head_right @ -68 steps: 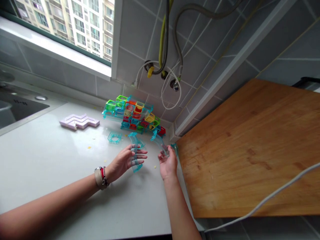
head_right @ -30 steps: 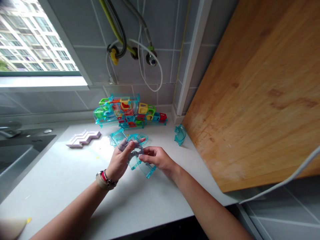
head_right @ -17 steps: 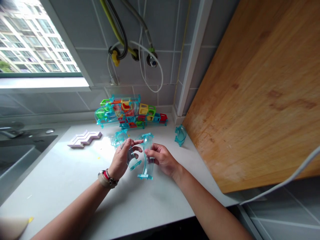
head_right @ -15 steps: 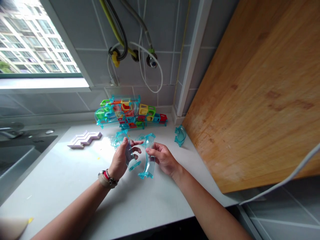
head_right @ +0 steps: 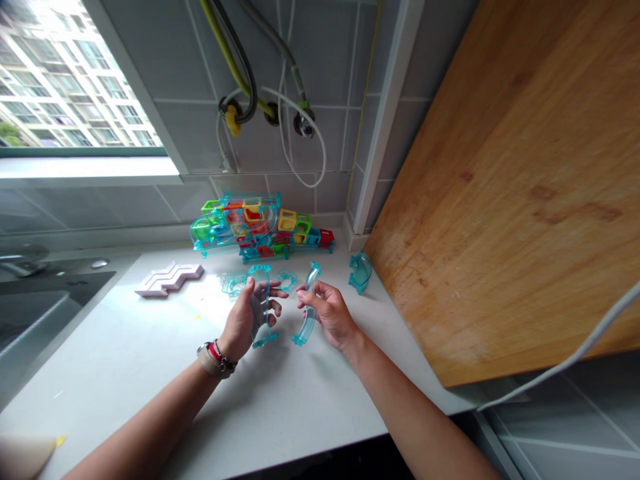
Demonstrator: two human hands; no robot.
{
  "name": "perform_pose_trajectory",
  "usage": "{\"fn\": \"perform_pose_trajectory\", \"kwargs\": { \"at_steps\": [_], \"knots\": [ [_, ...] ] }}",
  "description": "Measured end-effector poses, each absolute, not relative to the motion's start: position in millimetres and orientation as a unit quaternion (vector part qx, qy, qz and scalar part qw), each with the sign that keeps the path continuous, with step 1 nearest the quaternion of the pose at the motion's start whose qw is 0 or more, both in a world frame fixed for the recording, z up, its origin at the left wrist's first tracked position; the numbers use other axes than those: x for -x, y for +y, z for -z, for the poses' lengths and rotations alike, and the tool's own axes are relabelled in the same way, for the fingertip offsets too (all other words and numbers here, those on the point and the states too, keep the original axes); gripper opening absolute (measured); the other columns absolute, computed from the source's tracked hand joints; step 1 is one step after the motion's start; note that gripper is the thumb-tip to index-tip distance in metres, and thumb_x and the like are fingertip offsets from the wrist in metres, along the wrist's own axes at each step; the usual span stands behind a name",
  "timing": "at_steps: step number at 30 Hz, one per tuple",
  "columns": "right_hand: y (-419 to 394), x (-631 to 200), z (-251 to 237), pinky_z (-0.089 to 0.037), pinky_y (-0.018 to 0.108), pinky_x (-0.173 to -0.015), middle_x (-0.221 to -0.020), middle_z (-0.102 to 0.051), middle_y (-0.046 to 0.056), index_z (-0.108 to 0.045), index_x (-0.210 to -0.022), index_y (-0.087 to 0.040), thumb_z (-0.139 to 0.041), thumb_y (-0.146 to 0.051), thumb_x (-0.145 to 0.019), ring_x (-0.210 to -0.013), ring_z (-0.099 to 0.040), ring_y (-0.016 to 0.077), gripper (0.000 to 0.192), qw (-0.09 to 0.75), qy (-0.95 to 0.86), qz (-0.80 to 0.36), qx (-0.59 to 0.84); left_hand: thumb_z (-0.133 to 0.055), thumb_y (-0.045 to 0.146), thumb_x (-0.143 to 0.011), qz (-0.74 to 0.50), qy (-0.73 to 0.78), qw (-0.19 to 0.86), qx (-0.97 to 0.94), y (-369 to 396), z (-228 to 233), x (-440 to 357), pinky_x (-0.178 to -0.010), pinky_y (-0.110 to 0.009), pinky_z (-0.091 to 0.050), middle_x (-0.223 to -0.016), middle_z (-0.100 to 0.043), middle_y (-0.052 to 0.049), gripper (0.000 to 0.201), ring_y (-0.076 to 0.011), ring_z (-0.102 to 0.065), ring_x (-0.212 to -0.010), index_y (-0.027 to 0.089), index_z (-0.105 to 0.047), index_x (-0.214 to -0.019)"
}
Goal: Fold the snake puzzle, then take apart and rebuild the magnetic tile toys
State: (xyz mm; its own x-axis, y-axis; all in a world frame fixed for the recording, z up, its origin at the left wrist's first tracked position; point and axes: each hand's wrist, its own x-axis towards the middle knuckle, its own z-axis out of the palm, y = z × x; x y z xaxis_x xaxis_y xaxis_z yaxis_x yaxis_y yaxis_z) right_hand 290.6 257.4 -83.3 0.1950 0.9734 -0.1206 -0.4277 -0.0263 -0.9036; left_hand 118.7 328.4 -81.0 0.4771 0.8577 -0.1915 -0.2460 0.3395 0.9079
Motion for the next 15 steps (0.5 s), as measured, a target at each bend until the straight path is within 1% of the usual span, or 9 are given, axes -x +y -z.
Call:
{"fn": "perform_pose_trajectory", "kwargs": {
  "at_steps": [2, 5, 10, 12, 15],
  "knots": [
    [257.8, -290.1, 85.4, -0.045, 0.023, -0.060, -0.077, -0.063, -0.001, -0.058, -0.070, -0.019, -0.085, -0.038, -0.073, -0.069, -0.057, 0.0120, 0.033, 0.631, -0.311, -0.559, 0.439, -0.042, 0.069, -0.094, -0.372, 0.351, 0.739, -0.439, 327.8, 80.4, -118.6, -0.046, -0.025, -0.043, -0.102, -0.071, -0.013, 0.063, -0.0149, -0.060, -0.060, 0.014, -0.063, -0.115],
    [258.5, -289.1, 87.3, -0.043, 0.022, -0.056, -0.074, -0.061, -0.003, -0.054, -0.075, -0.020, -0.084, -0.037, -0.075, -0.062, -0.055, 0.0103, 0.034, 0.638, -0.317, -0.559, 0.425, -0.042, 0.066, -0.094, -0.368, 0.354, 0.738, -0.440, 327.1, 80.6, -118.6, -0.046, -0.025, -0.042, -0.102, -0.071, -0.012, 0.061, -0.0150, -0.060, -0.060, 0.013, -0.063, -0.116],
    [258.4, -287.3, 83.1, -0.035, 0.020, -0.045, -0.083, -0.064, -0.003, -0.053, -0.081, -0.021, -0.084, -0.038, -0.074, -0.050, -0.048, 0.0060, 0.036, 0.636, -0.311, -0.565, 0.423, -0.043, 0.064, -0.095, -0.349, 0.354, 0.740, -0.453, 325.6, 83.0, -119.5, -0.047, -0.025, -0.042, -0.105, -0.071, -0.013, 0.060, -0.0144, -0.059, -0.061, 0.012, -0.062, -0.120],
    [258.1, -286.6, 80.6, -0.034, 0.019, -0.044, -0.084, -0.066, -0.002, -0.053, -0.082, -0.021, -0.085, -0.039, -0.074, -0.049, -0.048, 0.0056, 0.037, 0.635, -0.311, -0.568, 0.421, -0.045, 0.064, -0.094, -0.338, 0.354, 0.738, -0.465, 324.5, 84.2, -120.2, -0.047, -0.024, -0.042, -0.107, -0.070, -0.014, 0.060, -0.0141, -0.059, -0.062, 0.012, -0.062, -0.120],
    [257.8, -286.1, 79.2, -0.033, 0.019, -0.043, -0.085, -0.069, 0.000, -0.055, -0.084, -0.020, -0.082, -0.042, -0.077, -0.048, -0.048, 0.0054, 0.036, 0.627, -0.321, -0.574, 0.417, -0.049, 0.063, -0.093, -0.325, 0.355, 0.733, -0.481, 322.7, 86.0, -121.3, -0.046, -0.023, -0.043, -0.109, -0.070, -0.014, 0.059, -0.0144, -0.060, -0.064, 0.012, -0.062, -0.121]
  ]
}}
